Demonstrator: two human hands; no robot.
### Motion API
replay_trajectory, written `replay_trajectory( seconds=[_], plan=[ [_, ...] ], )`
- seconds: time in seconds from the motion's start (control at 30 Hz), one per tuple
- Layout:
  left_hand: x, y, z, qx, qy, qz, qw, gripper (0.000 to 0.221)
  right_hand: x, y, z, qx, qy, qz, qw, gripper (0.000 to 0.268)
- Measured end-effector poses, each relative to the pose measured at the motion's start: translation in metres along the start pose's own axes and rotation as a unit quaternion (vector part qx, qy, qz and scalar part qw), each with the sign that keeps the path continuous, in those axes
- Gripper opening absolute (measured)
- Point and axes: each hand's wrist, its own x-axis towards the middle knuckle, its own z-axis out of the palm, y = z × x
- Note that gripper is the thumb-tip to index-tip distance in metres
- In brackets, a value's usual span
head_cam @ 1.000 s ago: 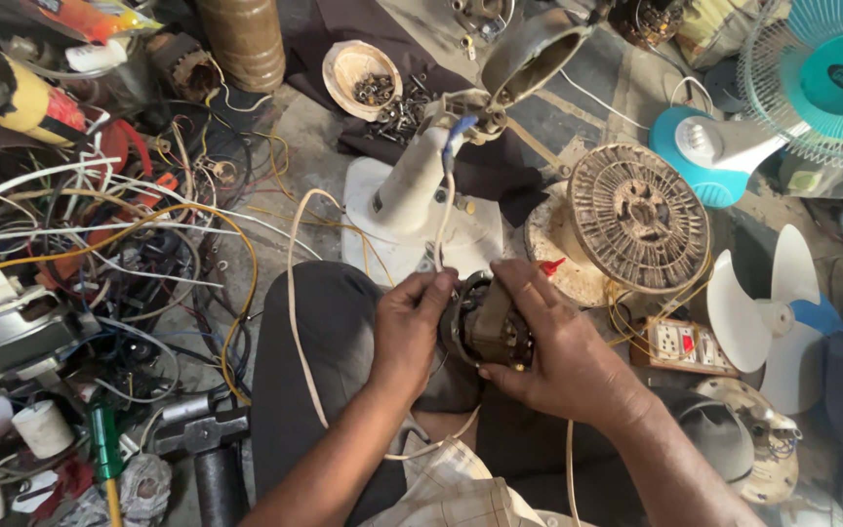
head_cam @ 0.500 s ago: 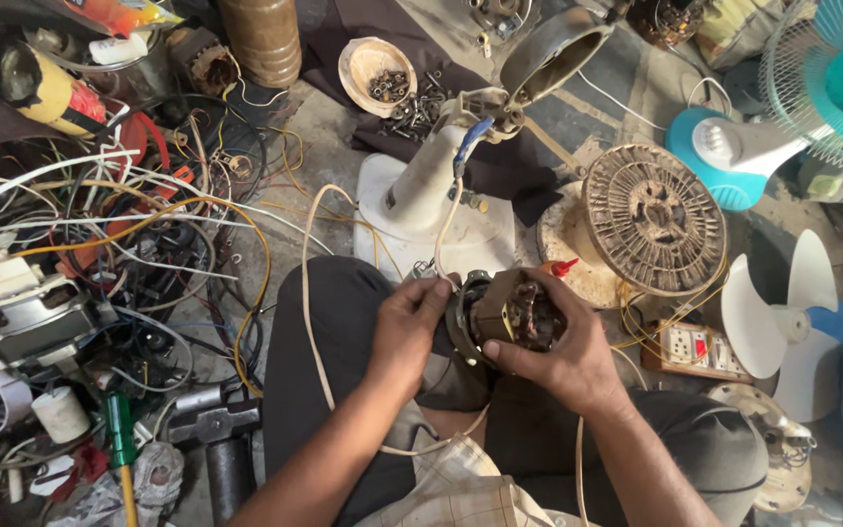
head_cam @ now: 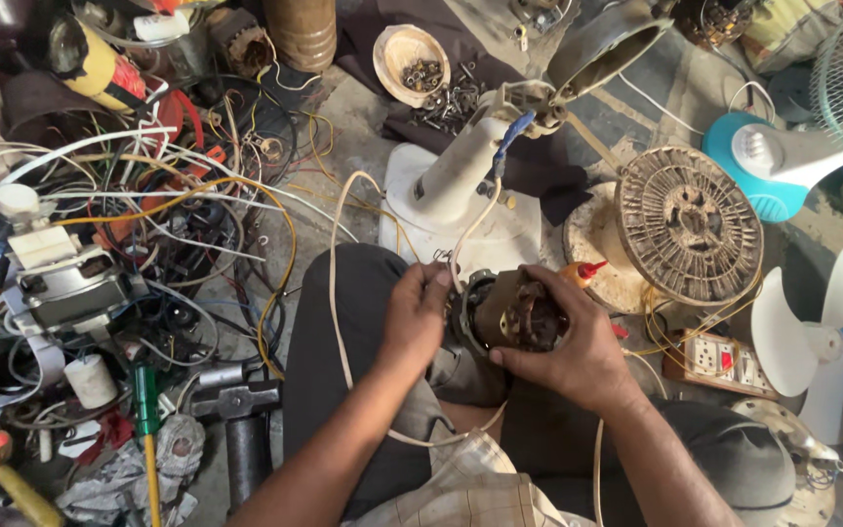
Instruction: The person disassembles a small electric motor, applies lubricant to the internal components, and reassembles the unit. They use a screwdriver to remove parts, a bottle to apply oil, and pliers to adjust internal wiring.
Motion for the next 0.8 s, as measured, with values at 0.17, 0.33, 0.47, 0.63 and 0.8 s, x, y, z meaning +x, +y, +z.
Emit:
replay_trajectory(
  seconds=[0.17,0.33,0.47,0.63,0.8],
  plan=[
    [-0.002,0.015,-0.022,0.071,-0.116,0.121,0.983,0.033,0.0,0.003,0.003,0.141,0.02,0.127,0.982,0.096],
    [-0.047,0.061,-0.033,0.344,-0.09,0.294,0.887,0.083,-0.002,0.003,0.003,0.154,0.048,0.121,0.98,0.089],
    [-0.059,0.063,-0.012,0.409,-0.077,0.289,0.862,0.111,0.003,-0.008,0.014,0.163,0.054,0.123,0.977,0.084],
    [-0.044,0.049,-0.006,0.37,-0.03,0.295,0.88,0.101,0.004,-0.019,0.02,0.106,0.057,0.156,0.98,0.082],
    [-0.038,0.05,-0.009,0.368,-0.014,0.32,0.873,0.095,0.008,-0.02,0.005,-0.01,0.032,0.083,0.996,0.091]
  ],
)
